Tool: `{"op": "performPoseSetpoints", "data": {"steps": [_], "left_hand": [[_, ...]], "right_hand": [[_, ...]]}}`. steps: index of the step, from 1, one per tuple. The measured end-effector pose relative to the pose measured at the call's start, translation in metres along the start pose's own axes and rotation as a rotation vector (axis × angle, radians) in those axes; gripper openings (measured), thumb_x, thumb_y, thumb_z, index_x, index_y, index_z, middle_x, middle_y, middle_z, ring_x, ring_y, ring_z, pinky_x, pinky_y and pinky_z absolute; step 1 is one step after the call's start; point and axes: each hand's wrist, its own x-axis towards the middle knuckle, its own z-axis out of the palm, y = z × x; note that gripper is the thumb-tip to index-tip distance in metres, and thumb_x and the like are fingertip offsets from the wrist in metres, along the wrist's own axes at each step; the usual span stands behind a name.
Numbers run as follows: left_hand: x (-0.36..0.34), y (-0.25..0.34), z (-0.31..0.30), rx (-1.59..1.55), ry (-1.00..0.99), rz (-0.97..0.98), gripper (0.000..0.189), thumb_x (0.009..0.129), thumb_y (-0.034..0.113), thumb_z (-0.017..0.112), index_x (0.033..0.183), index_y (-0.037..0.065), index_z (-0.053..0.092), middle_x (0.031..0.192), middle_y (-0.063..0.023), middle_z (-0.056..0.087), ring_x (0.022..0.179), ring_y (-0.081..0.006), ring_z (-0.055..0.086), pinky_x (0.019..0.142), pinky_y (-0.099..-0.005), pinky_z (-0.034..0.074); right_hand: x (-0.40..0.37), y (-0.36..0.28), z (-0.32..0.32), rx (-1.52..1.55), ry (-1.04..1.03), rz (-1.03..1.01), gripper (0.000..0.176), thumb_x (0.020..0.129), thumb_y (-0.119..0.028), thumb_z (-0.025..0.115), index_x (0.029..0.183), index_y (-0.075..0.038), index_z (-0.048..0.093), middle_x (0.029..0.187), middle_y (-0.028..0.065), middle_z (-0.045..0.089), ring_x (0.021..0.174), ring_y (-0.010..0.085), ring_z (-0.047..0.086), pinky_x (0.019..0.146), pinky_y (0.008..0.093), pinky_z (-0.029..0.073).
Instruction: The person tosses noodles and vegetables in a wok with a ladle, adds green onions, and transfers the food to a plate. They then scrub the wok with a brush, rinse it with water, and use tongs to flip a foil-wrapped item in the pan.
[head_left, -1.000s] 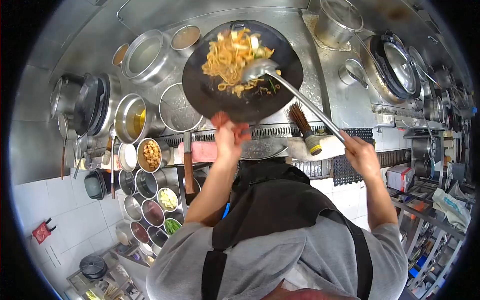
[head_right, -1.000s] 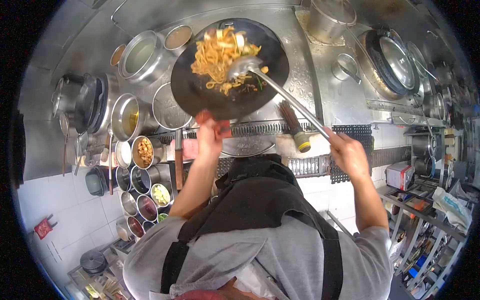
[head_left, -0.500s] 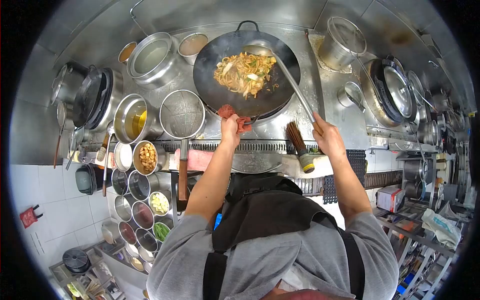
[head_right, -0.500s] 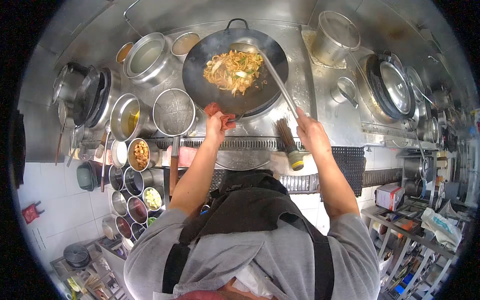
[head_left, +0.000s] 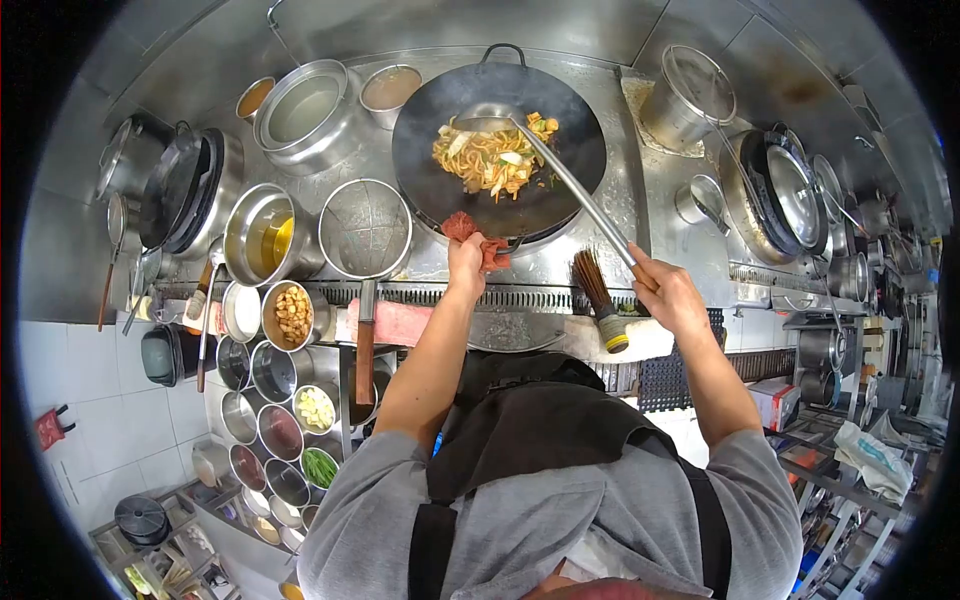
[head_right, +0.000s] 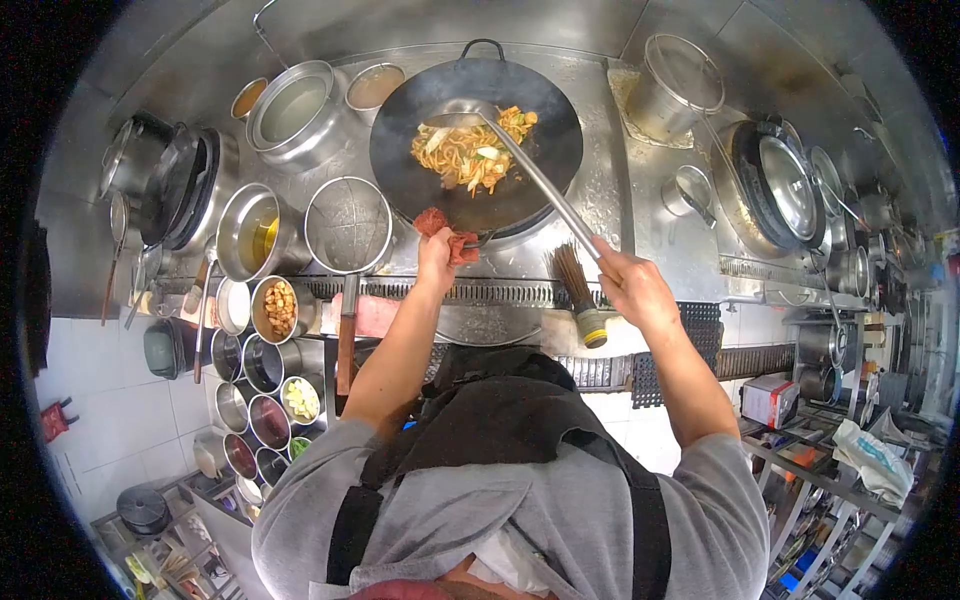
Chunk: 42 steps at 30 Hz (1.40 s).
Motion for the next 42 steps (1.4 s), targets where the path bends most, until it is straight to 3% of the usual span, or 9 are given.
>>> {"op": "performPoseSetpoints", "data": {"steps": [8, 14, 21, 27, 30, 33, 36, 38, 42], "left_hand": [[-0.001, 0.002, 0.003, 0.013, 0.046, -0.014, 0.019, 0.082, 0.005, 0.042, 0.097, -0.002, 0.051, 0.083, -0.0198, 0.063, 0.059, -0.0299, 0.063, 0.048, -0.0423, 0.054], [0.001, -0.001, 0.002, -0.068, 0.024, -0.05, 0.022, 0.081, 0.006, 0.042, 0.101, 0.001, 0.05, 0.084, -0.018, 0.063, 0.064, -0.0292, 0.063, 0.05, -0.0427, 0.054], [-0.141, 0.055, 0.032, -0.075, 0.122, -0.124, 0.034, 0.078, 0.002, 0.04, 0.112, 0.008, 0.045, 0.092, -0.0129, 0.061, 0.069, -0.0219, 0.063, 0.049, -0.0378, 0.054], [-0.023, 0.005, -0.011, 0.061, -0.119, -0.204, 0.027, 0.08, 0.007, 0.043, 0.106, 0.009, 0.045, 0.085, -0.0089, 0.058, 0.077, -0.0247, 0.063, 0.049, -0.0387, 0.051], [-0.085, -0.018, -0.008, -0.067, 0.088, -0.003, 0.033, 0.08, 0.004, 0.041, 0.112, 0.004, 0.047, 0.081, -0.0141, 0.063, 0.062, -0.0225, 0.063, 0.04, -0.0334, 0.047], [-0.15, -0.009, -0.007, 0.014, 0.142, -0.082, 0.029, 0.079, 0.003, 0.04, 0.106, 0.003, 0.05, 0.085, -0.0113, 0.062, 0.068, -0.0217, 0.063, 0.048, -0.036, 0.053], [-0.121, 0.026, 0.014, -0.123, 0.022, -0.034, 0.029, 0.08, 0.006, 0.043, 0.108, 0.007, 0.05, 0.077, -0.0106, 0.058, 0.076, -0.0238, 0.063, 0.053, -0.0411, 0.051], [-0.078, 0.025, 0.023, -0.061, 0.059, -0.046, 0.01, 0.082, 0.007, 0.043, 0.09, 0.003, 0.048, 0.086, -0.0167, 0.063, 0.076, -0.0271, 0.063, 0.057, -0.0388, 0.052], [-0.032, 0.003, 0.001, 0.035, -0.08, -0.13, 0.016, 0.083, 0.009, 0.042, 0.098, 0.003, 0.047, 0.09, -0.0159, 0.061, 0.077, -0.0267, 0.064, 0.06, -0.0413, 0.053]], "right_hand": [[-0.014, -0.001, 0.023, 0.086, -0.119, 0.034, 0.053, 0.075, -0.004, 0.061, 0.126, -0.007, 0.052, 0.08, 0.0198, 0.062, 0.074, 0.0365, 0.062, 0.067, 0.0407, 0.049], [-0.043, 0.006, 0.015, -0.214, -0.141, -0.095, 0.051, 0.076, -0.01, 0.06, 0.127, -0.01, 0.051, 0.078, 0.0186, 0.059, 0.07, 0.0369, 0.059, 0.063, 0.0448, 0.048], [-0.109, -0.018, -0.079, -0.067, -0.263, 0.069, 0.053, 0.067, 0.002, 0.066, 0.118, -0.004, 0.06, 0.066, 0.0136, 0.056, 0.056, 0.0247, 0.057, 0.059, 0.033, 0.047], [-0.048, 0.022, -0.005, -0.23, -0.133, -0.065, 0.052, 0.076, -0.004, 0.057, 0.127, -0.01, 0.052, 0.076, 0.0178, 0.059, 0.069, 0.0364, 0.058, 0.064, 0.0444, 0.047], [-0.047, 0.029, 0.025, -0.316, -0.033, -0.082, 0.057, 0.075, -0.004, 0.056, 0.131, -0.013, 0.047, 0.078, 0.0174, 0.059, 0.067, 0.0364, 0.059, 0.063, 0.0452, 0.049], [-0.08, 0.007, -0.011, -0.305, -0.116, -0.02, 0.059, 0.073, -0.003, 0.058, 0.13, -0.014, 0.049, 0.078, 0.0165, 0.06, 0.066, 0.0359, 0.059, 0.062, 0.0448, 0.049], [-0.1, 0.006, -0.046, -0.173, -0.232, -0.054, 0.059, 0.071, -0.001, 0.058, 0.129, -0.011, 0.05, 0.077, 0.0165, 0.061, 0.069, 0.0349, 0.061, 0.064, 0.0433, 0.049], [-0.091, 0.001, -0.05, -0.188, -0.234, -0.061, 0.058, 0.072, -0.001, 0.058, 0.128, -0.01, 0.051, 0.076, 0.0169, 0.06, 0.069, 0.035, 0.061, 0.065, 0.0433, 0.048], [-0.052, 0.017, -0.015, -0.243, -0.11, -0.152, 0.053, 0.074, -0.003, 0.057, 0.126, -0.009, 0.052, 0.075, 0.0186, 0.059, 0.07, 0.035, 0.06, 0.065, 0.0435, 0.048]]}}
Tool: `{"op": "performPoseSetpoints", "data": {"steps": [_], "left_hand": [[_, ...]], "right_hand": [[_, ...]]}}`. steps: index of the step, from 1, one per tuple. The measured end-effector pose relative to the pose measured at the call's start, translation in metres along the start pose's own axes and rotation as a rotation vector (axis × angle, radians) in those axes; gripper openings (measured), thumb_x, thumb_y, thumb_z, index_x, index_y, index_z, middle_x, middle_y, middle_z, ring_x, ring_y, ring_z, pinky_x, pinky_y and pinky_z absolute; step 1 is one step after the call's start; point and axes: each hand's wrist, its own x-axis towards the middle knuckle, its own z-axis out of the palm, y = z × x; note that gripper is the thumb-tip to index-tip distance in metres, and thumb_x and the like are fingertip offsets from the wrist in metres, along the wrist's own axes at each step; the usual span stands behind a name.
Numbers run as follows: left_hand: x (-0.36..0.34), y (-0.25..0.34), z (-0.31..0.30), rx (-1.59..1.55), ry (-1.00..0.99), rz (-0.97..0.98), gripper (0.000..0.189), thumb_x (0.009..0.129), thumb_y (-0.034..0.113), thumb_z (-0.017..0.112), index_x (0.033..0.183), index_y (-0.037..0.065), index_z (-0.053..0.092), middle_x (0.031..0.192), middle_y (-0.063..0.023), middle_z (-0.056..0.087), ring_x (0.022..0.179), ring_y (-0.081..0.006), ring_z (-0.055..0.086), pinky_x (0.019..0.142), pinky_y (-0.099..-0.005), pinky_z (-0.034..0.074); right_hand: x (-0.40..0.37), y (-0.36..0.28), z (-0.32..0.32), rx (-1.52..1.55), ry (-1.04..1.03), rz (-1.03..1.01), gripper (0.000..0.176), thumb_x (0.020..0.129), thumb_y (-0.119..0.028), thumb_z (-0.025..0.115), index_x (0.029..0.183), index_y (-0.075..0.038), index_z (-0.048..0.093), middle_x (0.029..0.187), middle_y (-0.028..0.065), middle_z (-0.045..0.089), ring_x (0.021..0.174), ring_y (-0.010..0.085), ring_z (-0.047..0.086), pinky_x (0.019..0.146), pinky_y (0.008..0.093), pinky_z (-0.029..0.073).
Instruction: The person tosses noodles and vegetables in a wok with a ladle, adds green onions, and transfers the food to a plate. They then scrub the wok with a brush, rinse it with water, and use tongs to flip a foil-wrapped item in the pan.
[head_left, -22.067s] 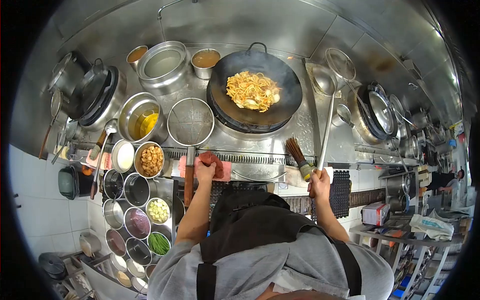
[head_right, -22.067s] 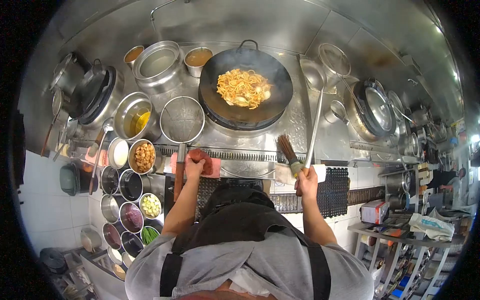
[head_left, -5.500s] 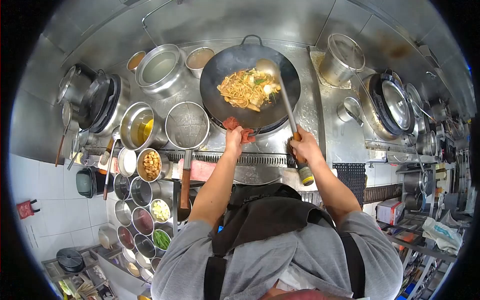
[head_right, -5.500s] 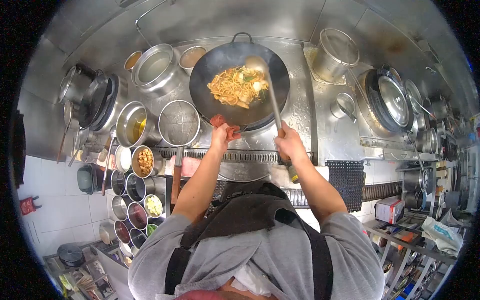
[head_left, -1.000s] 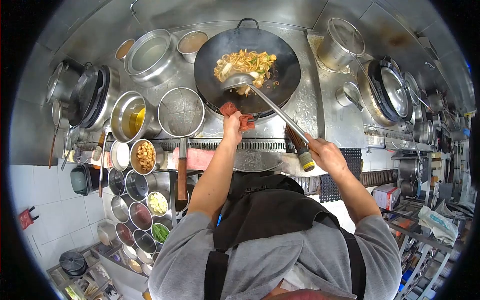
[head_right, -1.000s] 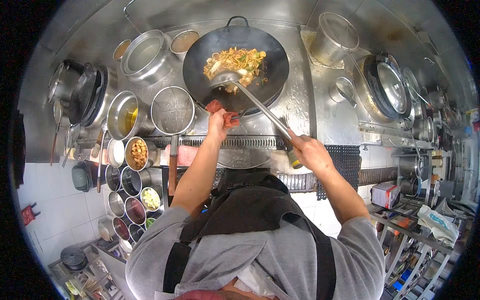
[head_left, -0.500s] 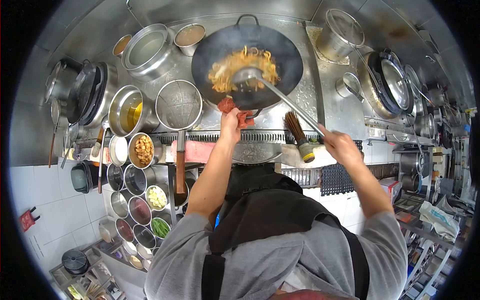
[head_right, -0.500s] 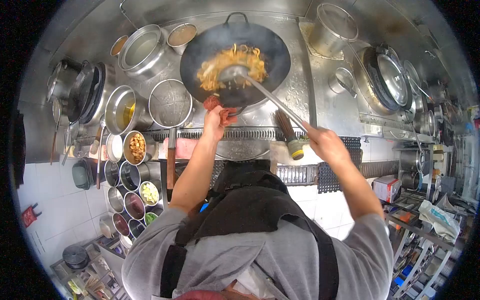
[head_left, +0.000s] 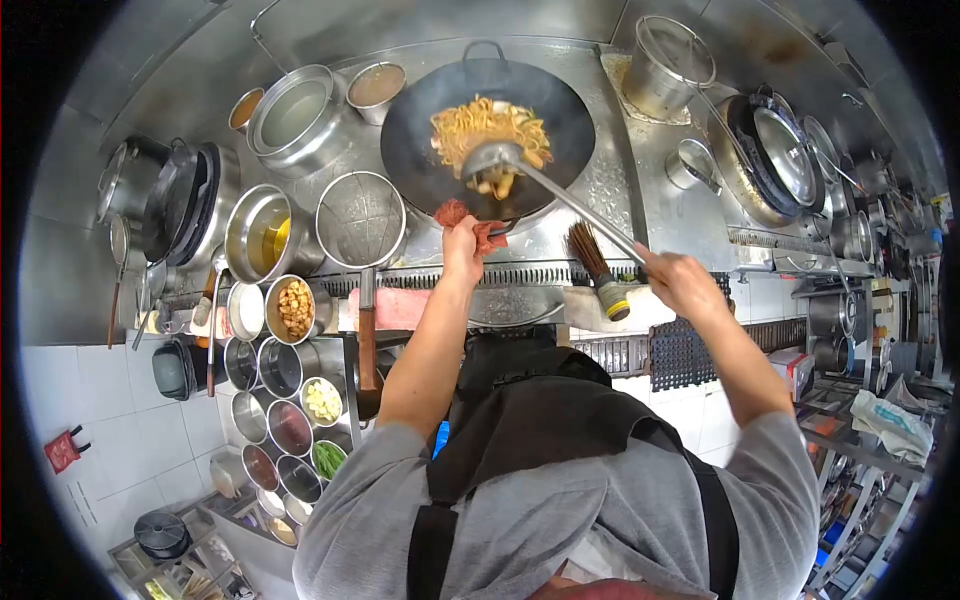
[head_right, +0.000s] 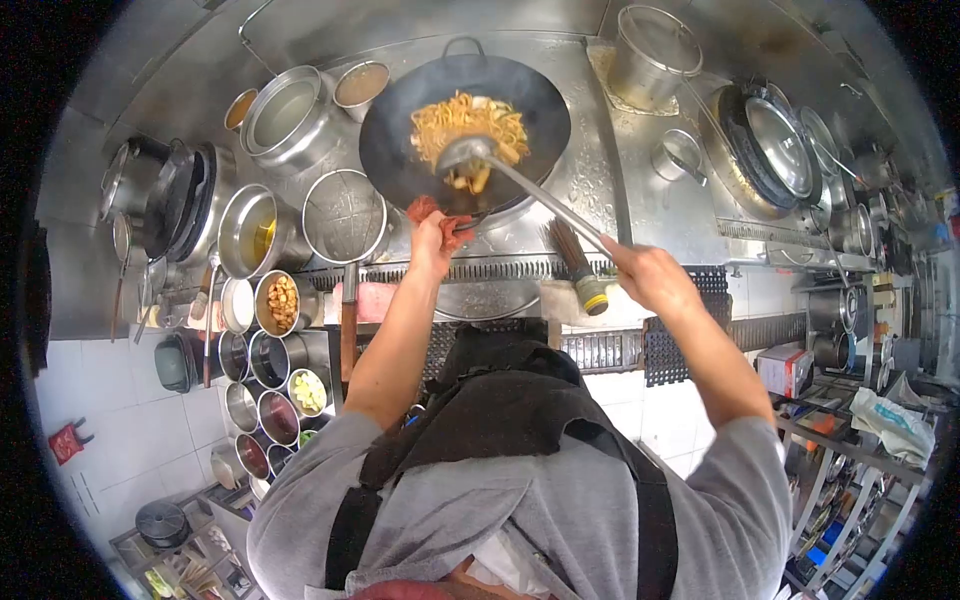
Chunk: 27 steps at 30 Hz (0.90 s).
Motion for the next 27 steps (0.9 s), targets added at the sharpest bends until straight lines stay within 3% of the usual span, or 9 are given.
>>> {"op": "performPoseSetpoints", "data": {"steps": [3, 4, 5, 11, 15, 17, 20, 22, 27], "left_hand": [[-0.05, -0.029, -0.002, -0.043, 0.125, 0.113, 0.032, 0.082, 0.006, 0.04, 0.113, 0.007, 0.046, 0.096, -0.0138, 0.061, 0.07, -0.0247, 0.063, 0.061, -0.041, 0.053], [-0.073, -0.04, -0.011, -0.024, 0.19, -0.01, 0.038, 0.079, 0.003, 0.04, 0.116, 0.009, 0.045, 0.094, -0.0119, 0.062, 0.065, -0.0235, 0.06, 0.061, -0.0413, 0.054], [-0.091, -0.048, -0.014, -0.027, 0.221, -0.028, 0.05, 0.075, 0.0, 0.04, 0.122, 0.014, 0.041, 0.083, -0.0141, 0.062, 0.063, -0.0222, 0.062, 0.05, -0.0428, 0.054], [-0.074, 0.028, 0.035, -0.205, 0.126, 0.022, 0.012, 0.082, 0.006, 0.044, 0.081, -0.001, 0.053, 0.071, -0.0138, 0.061, 0.055, -0.025, 0.061, 0.048, -0.0351, 0.051], [-0.004, 0.003, 0.006, -0.041, 0.059, 0.015, 0.012, 0.081, 0.006, 0.044, 0.082, 0.0, 0.054, 0.07, -0.0135, 0.061, 0.054, -0.0236, 0.061, 0.046, -0.0348, 0.05], [0.008, -0.018, 0.0, -0.139, 0.141, 0.161, 0.017, 0.078, 0.003, 0.043, 0.091, 0.001, 0.054, 0.071, -0.0143, 0.061, 0.052, -0.0214, 0.059, 0.042, -0.036, 0.048], [-0.067, -0.038, 0.005, -0.115, 0.26, 0.038, 0.028, 0.075, 0.0, 0.041, 0.101, 0.006, 0.051, 0.071, -0.0134, 0.061, 0.052, -0.0202, 0.059, 0.04, -0.0374, 0.048], [-0.094, -0.045, 0.006, -0.037, 0.296, -0.018, 0.038, 0.076, 0.001, 0.04, 0.113, 0.011, 0.045, 0.085, -0.0173, 0.06, 0.063, -0.0237, 0.058, 0.05, -0.0427, 0.052], [-0.034, 0.005, 0.025, -0.215, 0.149, 0.086, 0.02, 0.079, 0.005, 0.042, 0.098, 0.002, 0.047, 0.085, -0.0221, 0.061, 0.064, -0.0257, 0.061, 0.043, -0.0364, 0.049]], "right_hand": [[0.002, -0.008, 0.021, -0.035, 0.042, 0.052, 0.05, 0.074, -0.003, 0.057, 0.124, -0.009, 0.053, 0.076, 0.0193, 0.06, 0.07, 0.0346, 0.061, 0.065, 0.0433, 0.049], [-0.009, -0.018, 0.009, -0.075, -0.024, 0.092, 0.054, 0.074, -0.003, 0.057, 0.127, -0.01, 0.051, 0.078, 0.0186, 0.061, 0.07, 0.0339, 0.061, 0.064, 0.0426, 0.05], [-0.022, -0.022, 0.001, -0.023, -0.038, 0.083, 0.054, 0.073, -0.003, 0.058, 0.126, -0.01, 0.052, 0.078, 0.0177, 0.061, 0.069, 0.0332, 0.061, 0.064, 0.0418, 0.05], [-0.045, -0.022, -0.038, 0.124, -0.106, 0.078, 0.057, 0.067, 0.003, 0.061, 0.123, -0.005, 0.055, 0.069, 0.0148, 0.058, 0.064, 0.0329, 0.059, 0.062, 0.0387, 0.048], [0.005, 0.005, 0.005, 0.022, -0.058, 0.038, 0.057, 0.071, 0.0, 0.058, 0.127, -0.008, 0.051, 0.074, 0.0181, 0.059, 0.068, 0.0348, 0.059, 0.063, 0.0426, 0.047], [0.026, 0.001, 0.031, -0.008, -0.02, 0.041, 0.056, 0.073, -0.002, 0.057, 0.128, -0.008, 0.05, 0.075, 0.0185, 0.059, 0.068, 0.0352, 0.059, 0.063, 0.043, 0.047], [0.012, -0.015, 0.025, -0.031, 0.029, 0.061, 0.052, 0.077, -0.008, 0.056, 0.129, -0.009, 0.048, 0.075, 0.0187, 0.058, 0.068, 0.0364, 0.059, 0.063, 0.0441, 0.048], [-0.014, -0.023, 0.002, -0.01, -0.036, 0.068, 0.055, 0.074, -0.005, 0.059, 0.127, -0.011, 0.051, 0.075, 0.0173, 0.058, 0.066, 0.0351, 0.06, 0.061, 0.0436, 0.049], [-0.041, -0.031, -0.04, 0.018, -0.136, 0.09, 0.056, 0.069, 0.0, 0.059, 0.124, -0.008, 0.055, 0.076, 0.0157, 0.06, 0.067, 0.0336, 0.061, 0.062, 0.0417, 0.049]]}}
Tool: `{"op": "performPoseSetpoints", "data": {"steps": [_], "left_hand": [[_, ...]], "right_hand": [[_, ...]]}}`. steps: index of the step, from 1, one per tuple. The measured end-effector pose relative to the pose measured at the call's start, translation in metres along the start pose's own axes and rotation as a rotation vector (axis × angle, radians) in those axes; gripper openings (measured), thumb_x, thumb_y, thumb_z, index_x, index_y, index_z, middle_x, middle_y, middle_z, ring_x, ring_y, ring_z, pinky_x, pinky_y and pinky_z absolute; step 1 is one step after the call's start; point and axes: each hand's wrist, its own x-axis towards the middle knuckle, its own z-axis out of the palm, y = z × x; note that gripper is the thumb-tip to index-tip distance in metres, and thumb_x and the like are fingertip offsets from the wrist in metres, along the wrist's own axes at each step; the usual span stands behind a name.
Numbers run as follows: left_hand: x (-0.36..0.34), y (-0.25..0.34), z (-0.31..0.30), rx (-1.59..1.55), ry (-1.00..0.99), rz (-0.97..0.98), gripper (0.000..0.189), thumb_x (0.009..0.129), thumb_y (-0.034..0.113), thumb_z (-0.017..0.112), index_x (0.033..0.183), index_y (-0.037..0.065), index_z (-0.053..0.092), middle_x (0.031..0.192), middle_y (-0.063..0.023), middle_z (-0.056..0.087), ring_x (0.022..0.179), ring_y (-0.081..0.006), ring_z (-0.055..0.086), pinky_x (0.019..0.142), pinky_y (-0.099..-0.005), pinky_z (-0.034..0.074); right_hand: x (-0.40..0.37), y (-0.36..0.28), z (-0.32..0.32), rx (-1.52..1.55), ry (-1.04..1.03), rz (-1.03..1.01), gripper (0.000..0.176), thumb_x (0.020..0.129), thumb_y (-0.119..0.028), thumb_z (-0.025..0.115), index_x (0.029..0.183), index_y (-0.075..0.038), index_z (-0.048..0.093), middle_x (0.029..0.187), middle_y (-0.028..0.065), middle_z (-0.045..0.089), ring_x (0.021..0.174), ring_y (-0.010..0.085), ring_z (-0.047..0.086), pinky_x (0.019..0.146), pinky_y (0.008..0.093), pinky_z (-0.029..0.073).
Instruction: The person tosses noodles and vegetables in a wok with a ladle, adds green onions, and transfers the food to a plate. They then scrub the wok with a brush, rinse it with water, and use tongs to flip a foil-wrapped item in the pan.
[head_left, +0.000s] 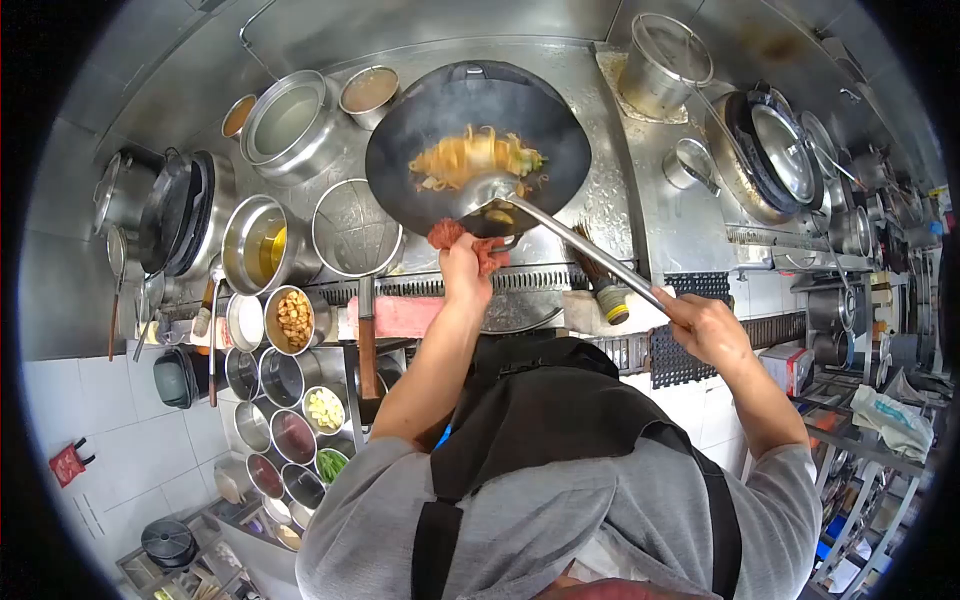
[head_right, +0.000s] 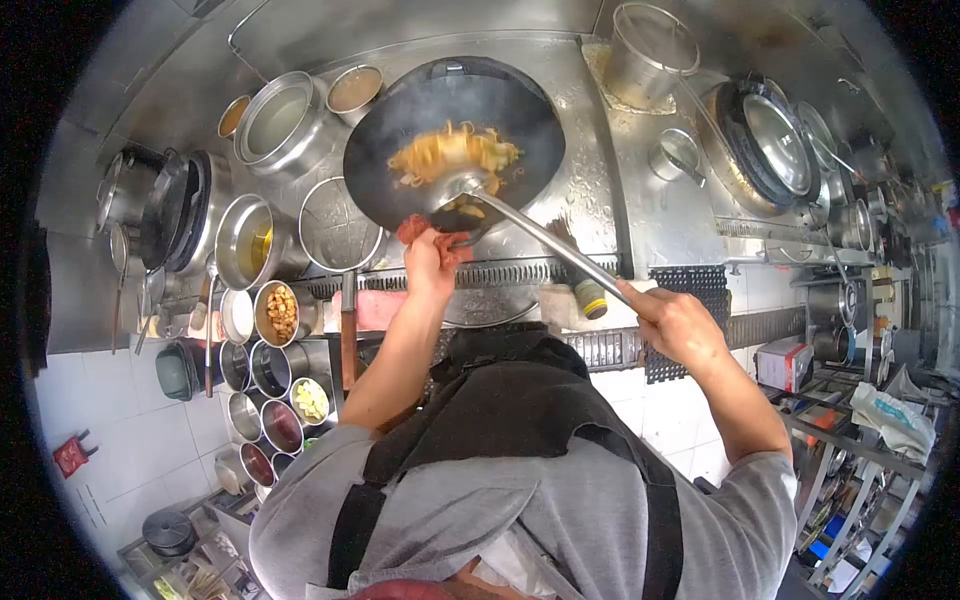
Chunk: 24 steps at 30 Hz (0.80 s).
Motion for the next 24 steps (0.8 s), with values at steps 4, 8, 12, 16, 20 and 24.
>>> {"op": "performPoseSetpoints", "data": {"steps": [4, 8, 12, 16, 20, 24], "left_hand": [[0.029, -0.01, 0.005, 0.081, -0.014, 0.034, 0.011, 0.082, 0.008, 0.042, 0.087, 0.0, 0.047, 0.084, -0.0242, 0.062, 0.058, -0.0283, 0.063, 0.038, -0.0296, 0.044], [0.061, -0.023, -0.004, 0.084, 0.006, 0.084, 0.013, 0.083, 0.006, 0.041, 0.093, -0.001, 0.044, 0.083, -0.0237, 0.063, 0.054, -0.0293, 0.062, 0.043, -0.0339, 0.052], [0.068, -0.022, -0.008, 0.111, -0.042, 0.113, 0.014, 0.083, 0.006, 0.041, 0.096, -0.001, 0.043, 0.082, -0.023, 0.063, 0.059, -0.029, 0.063, 0.05, -0.0386, 0.056], [0.067, -0.021, -0.008, 0.092, -0.019, 0.086, 0.014, 0.083, 0.006, 0.042, 0.095, 0.0, 0.045, 0.082, -0.0223, 0.063, 0.062, -0.0291, 0.064, 0.052, -0.0401, 0.056], [0.064, -0.016, -0.009, 0.141, -0.055, 0.054, 0.014, 0.082, 0.006, 0.042, 0.096, 0.0, 0.045, 0.083, -0.0215, 0.063, 0.061, -0.0291, 0.064, 0.054, -0.0408, 0.057], [0.065, -0.016, -0.007, 0.128, -0.02, 0.065, 0.012, 0.082, 0.005, 0.042, 0.092, 0.001, 0.046, 0.082, -0.0206, 0.063, 0.06, -0.0287, 0.063, 0.054, -0.041, 0.057]], "right_hand": [[0.014, 0.018, 0.017, -0.036, 0.046, -0.03, 0.053, 0.07, 0.001, 0.057, 0.123, -0.006, 0.055, 0.076, 0.016, 0.06, 0.067, 0.0332, 0.061, 0.062, 0.0418, 0.049], [0.025, 0.019, 0.041, -0.035, 0.089, 0.022, 0.051, 0.071, -0.001, 0.057, 0.122, -0.009, 0.056, 0.076, 0.0148, 0.06, 0.067, 0.0338, 0.061, 0.063, 0.042, 0.05], [0.03, 0.031, 0.045, 0.074, 0.143, 0.055, 0.05, 0.072, -0.002, 0.059, 0.121, -0.008, 0.057, 0.078, 0.016, 0.062, 0.069, 0.0342, 0.062, 0.063, 0.0419, 0.049], [0.028, 0.037, 0.036, 0.194, 0.211, 0.129, 0.05, 0.074, -0.001, 0.061, 0.123, -0.005, 0.054, 0.082, 0.0192, 0.062, 0.074, 0.0359, 0.062, 0.066, 0.0414, 0.048], [0.033, 0.034, 0.021, 0.193, 0.25, 0.214, 0.051, 0.074, -0.001, 0.063, 0.124, -0.003, 0.052, 0.084, 0.0207, 0.063, 0.079, 0.0368, 0.063, 0.069, 0.0389, 0.049], [0.031, 0.033, 0.011, 0.307, 0.22, 0.246, 0.051, 0.074, -0.002, 0.063, 0.124, -0.002, 0.053, 0.088, 0.0213, 0.064, 0.08, 0.0358, 0.064, 0.071, 0.0371, 0.049]]}}
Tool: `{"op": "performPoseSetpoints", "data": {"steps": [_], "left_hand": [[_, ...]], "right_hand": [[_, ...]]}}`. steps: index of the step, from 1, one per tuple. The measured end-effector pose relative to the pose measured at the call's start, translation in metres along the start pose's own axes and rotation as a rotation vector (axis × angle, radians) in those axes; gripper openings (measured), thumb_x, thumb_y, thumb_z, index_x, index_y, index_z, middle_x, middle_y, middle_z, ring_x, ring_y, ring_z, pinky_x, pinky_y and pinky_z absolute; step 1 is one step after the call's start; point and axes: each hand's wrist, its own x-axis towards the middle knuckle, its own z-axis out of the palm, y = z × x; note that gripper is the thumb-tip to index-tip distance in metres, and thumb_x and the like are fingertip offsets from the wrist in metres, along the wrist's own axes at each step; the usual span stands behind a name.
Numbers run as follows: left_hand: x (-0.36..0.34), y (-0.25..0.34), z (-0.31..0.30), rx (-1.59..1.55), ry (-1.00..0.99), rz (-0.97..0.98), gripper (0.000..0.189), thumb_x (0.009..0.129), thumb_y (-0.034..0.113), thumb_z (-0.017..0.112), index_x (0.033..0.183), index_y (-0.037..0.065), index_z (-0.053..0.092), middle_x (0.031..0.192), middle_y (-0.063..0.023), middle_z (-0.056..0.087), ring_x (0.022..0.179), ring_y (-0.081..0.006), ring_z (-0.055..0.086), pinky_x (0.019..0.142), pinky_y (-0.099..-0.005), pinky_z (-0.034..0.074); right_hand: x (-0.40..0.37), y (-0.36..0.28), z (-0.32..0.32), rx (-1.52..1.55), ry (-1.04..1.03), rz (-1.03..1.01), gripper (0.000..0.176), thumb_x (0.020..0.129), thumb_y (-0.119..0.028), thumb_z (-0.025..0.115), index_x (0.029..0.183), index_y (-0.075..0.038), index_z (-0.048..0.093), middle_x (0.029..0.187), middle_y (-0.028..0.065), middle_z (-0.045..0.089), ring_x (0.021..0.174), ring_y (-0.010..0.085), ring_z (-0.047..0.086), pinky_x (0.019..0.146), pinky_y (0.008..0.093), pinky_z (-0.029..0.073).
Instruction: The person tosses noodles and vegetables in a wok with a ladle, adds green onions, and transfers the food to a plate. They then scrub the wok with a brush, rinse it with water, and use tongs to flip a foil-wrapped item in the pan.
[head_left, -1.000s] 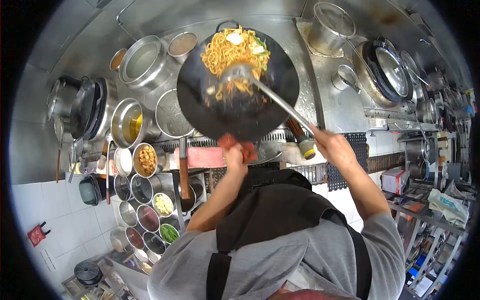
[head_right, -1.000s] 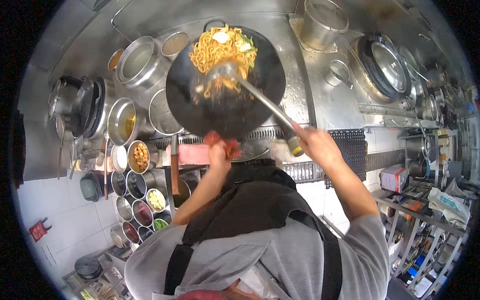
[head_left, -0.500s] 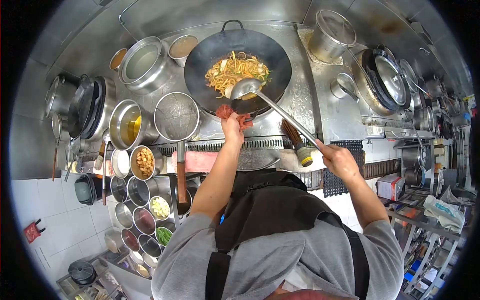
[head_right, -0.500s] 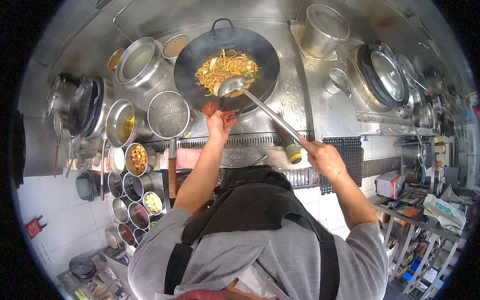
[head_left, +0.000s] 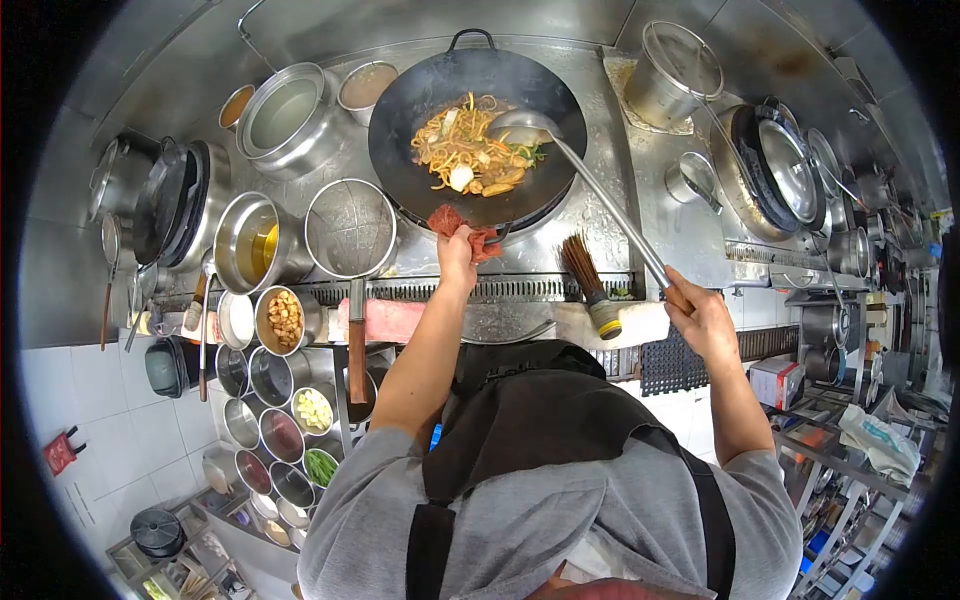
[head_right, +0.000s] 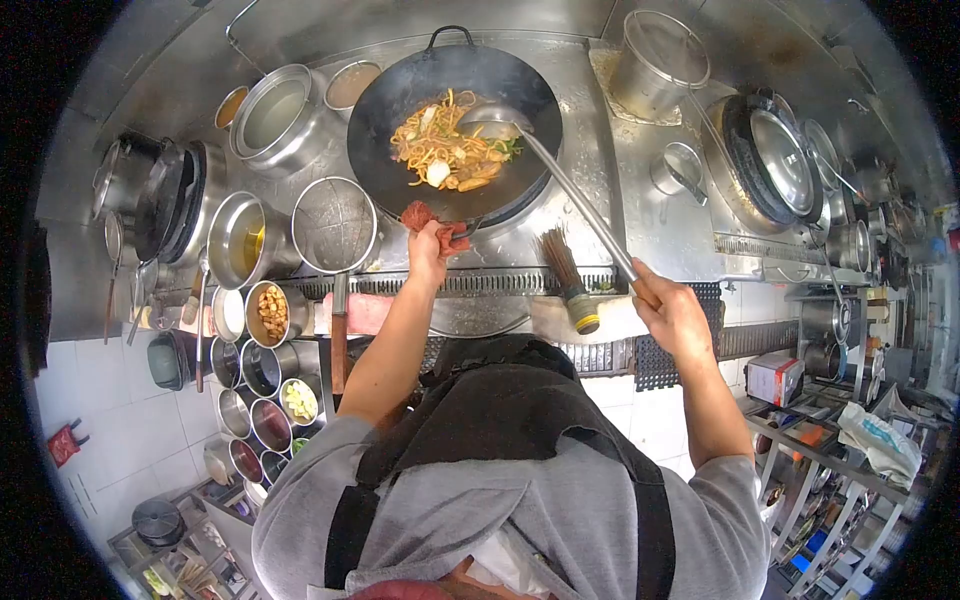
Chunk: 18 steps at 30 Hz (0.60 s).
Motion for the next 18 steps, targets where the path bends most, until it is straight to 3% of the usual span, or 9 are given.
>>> {"op": "performPoseSetpoints", "data": {"steps": [3, 6, 8, 12, 18], "left_hand": [[0.002, -0.001, -0.002, 0.001, -0.018, 0.007, 0.014, 0.082, 0.006, 0.041, 0.094, 0.001, 0.046, 0.083, -0.0203, 0.064, 0.06, -0.0285, 0.063, 0.053, -0.0414, 0.057], [0.005, -0.004, -0.002, -0.009, -0.015, 0.018, 0.018, 0.082, 0.006, 0.041, 0.098, 0.0, 0.047, 0.082, -0.0198, 0.064, 0.059, -0.0283, 0.063, 0.052, -0.0414, 0.056], [0.006, -0.006, -0.003, 0.005, -0.011, 0.034, 0.022, 0.082, 0.006, 0.042, 0.102, -0.001, 0.048, 0.081, -0.0196, 0.064, 0.06, -0.0279, 0.064, 0.051, -0.0412, 0.056], [0.007, -0.007, -0.003, 0.007, -0.01, 0.022, 0.02, 0.082, 0.005, 0.042, 0.1, -0.002, 0.049, 0.081, -0.0199, 0.064, 0.058, -0.028, 0.063, 0.051, -0.0412, 0.056], [0.003, -0.002, 0.0, 0.002, 0.033, 0.032, 0.019, 0.082, 0.006, 0.041, 0.097, -0.003, 0.049, 0.08, -0.0204, 0.065, 0.053, -0.0295, 0.062, 0.049, -0.0389, 0.055]], "right_hand": [[-0.005, -0.003, -0.001, -0.009, -0.033, 0.024, 0.05, 0.073, -0.002, 0.064, 0.122, 0.0, 0.054, 0.092, 0.0222, 0.064, 0.083, 0.0346, 0.064, 0.073, 0.035, 0.05], [-0.003, -0.002, 0.002, -0.046, -0.091, 0.003, 0.051, 0.073, -0.002, 0.063, 0.124, -0.003, 0.053, 0.089, 0.0214, 0.064, 0.081, 0.0357, 0.063, 0.071, 0.0382, 0.05], [0.002, 0.009, 0.017, -0.202, -0.114, -0.123, 0.05, 0.075, -0.004, 0.06, 0.125, -0.006, 0.053, 0.086, 0.0204, 0.062, 0.077, 0.0369, 0.062, 0.069, 0.0425, 0.049], [0.016, 0.005, 0.044, -0.264, -0.127, -0.124, 0.052, 0.077, -0.004, 0.06, 0.128, -0.007, 0.05, 0.087, 0.0201, 0.062, 0.078, 0.0387, 0.061, 0.069, 0.0446, 0.048], [0.02, 0.011, 0.06, -0.122, -0.082, -0.181, 0.049, 0.076, -0.006, 0.06, 0.124, -0.005, 0.052, 0.09, 0.0193, 0.062, 0.075, 0.0374, 0.061, 0.069, 0.0423, 0.049]]}}
